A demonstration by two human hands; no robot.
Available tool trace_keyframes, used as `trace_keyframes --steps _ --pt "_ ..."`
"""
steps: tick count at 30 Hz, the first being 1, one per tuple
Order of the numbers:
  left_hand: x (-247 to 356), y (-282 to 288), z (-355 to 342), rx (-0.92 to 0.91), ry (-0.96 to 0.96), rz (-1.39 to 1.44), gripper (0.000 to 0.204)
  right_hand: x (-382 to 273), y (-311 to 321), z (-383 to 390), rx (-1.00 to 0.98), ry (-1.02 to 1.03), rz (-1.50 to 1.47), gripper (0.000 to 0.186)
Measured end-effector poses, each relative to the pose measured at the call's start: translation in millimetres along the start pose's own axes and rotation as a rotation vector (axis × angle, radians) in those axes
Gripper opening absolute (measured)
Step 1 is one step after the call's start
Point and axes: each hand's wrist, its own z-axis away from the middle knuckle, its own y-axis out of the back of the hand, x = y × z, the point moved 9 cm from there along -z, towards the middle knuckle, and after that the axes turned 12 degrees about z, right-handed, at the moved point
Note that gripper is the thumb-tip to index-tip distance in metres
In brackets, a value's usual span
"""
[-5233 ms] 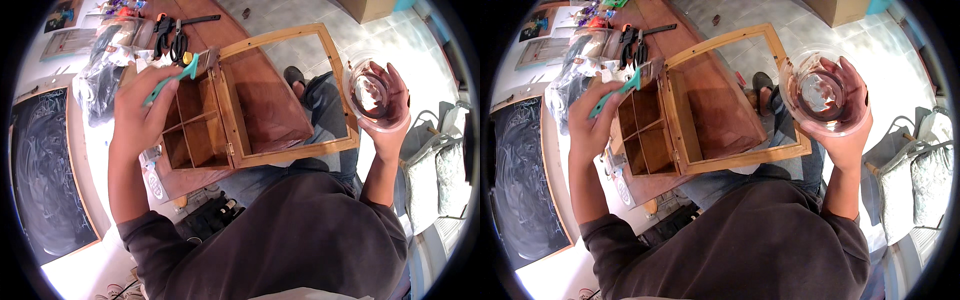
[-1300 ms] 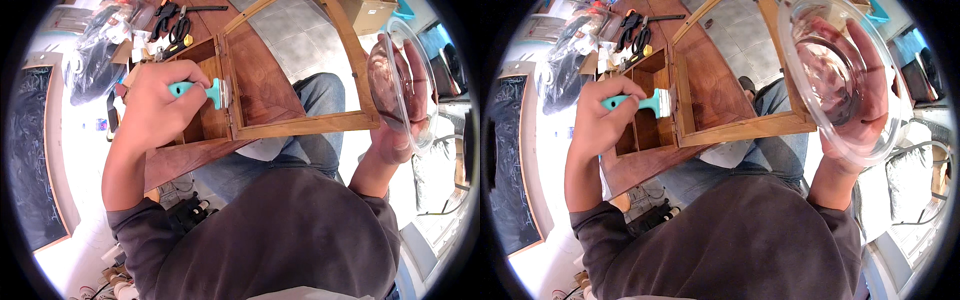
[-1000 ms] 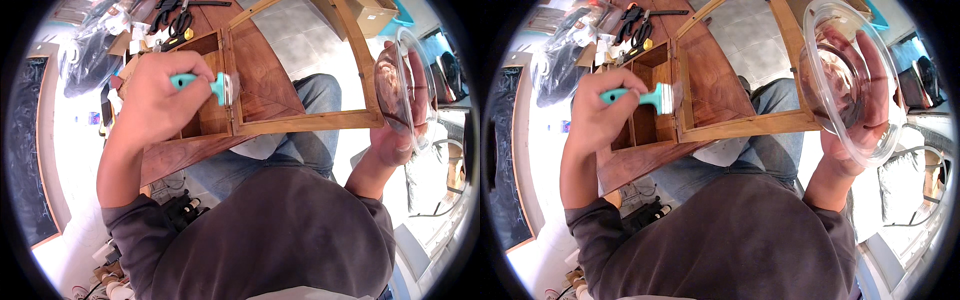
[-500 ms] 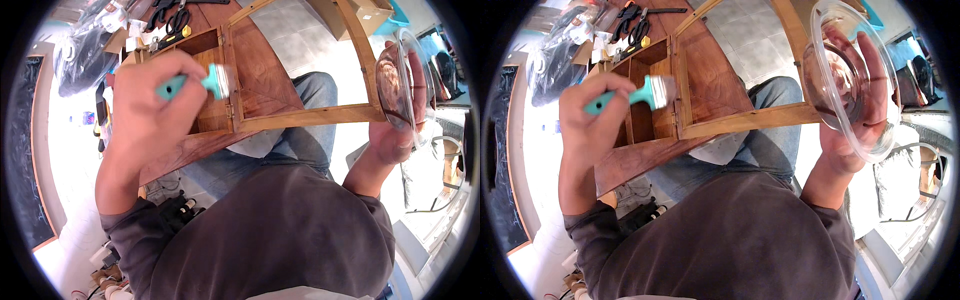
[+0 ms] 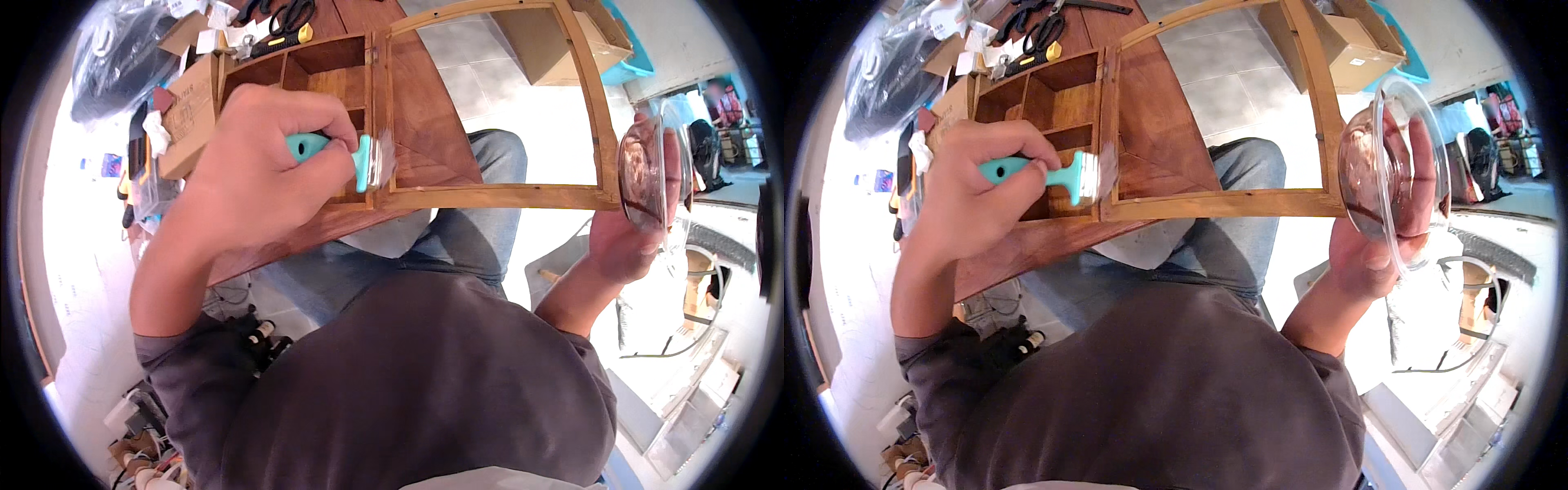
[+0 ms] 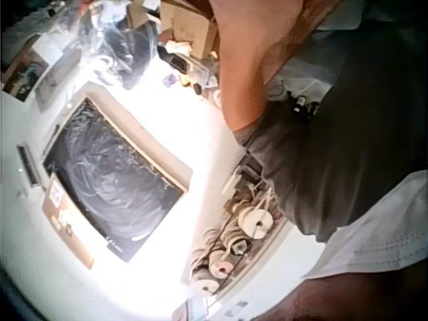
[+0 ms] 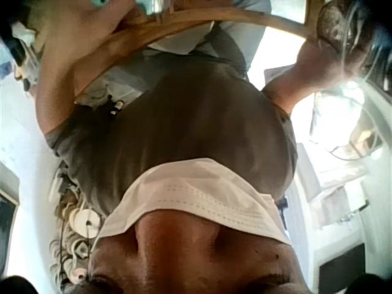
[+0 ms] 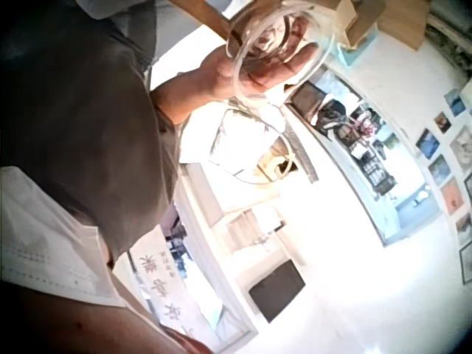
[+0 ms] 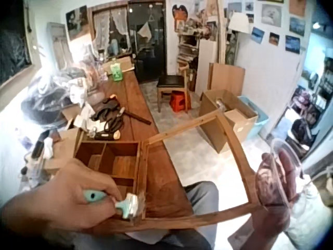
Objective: The person stains a small wooden box and its frame using a brush and a liquid from a plastic container.
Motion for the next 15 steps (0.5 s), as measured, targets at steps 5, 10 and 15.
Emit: trace_keyframes --steps 5,10,15 --pt "-1 26 -8 0.206 -0.082 -0.001 0.008 2 6 2 0.05 -0.041 -0.072 0.123" --pt "5 14 -11 0.039 -0.245 -0.095 0.006 1 5 4 0.06 -0.076 -0.052 0.123" --pt "11 19 -14 0.056 -0.204 -0.164 0.008 0 0 4 0.042 -0.056 -0.068 0.124"
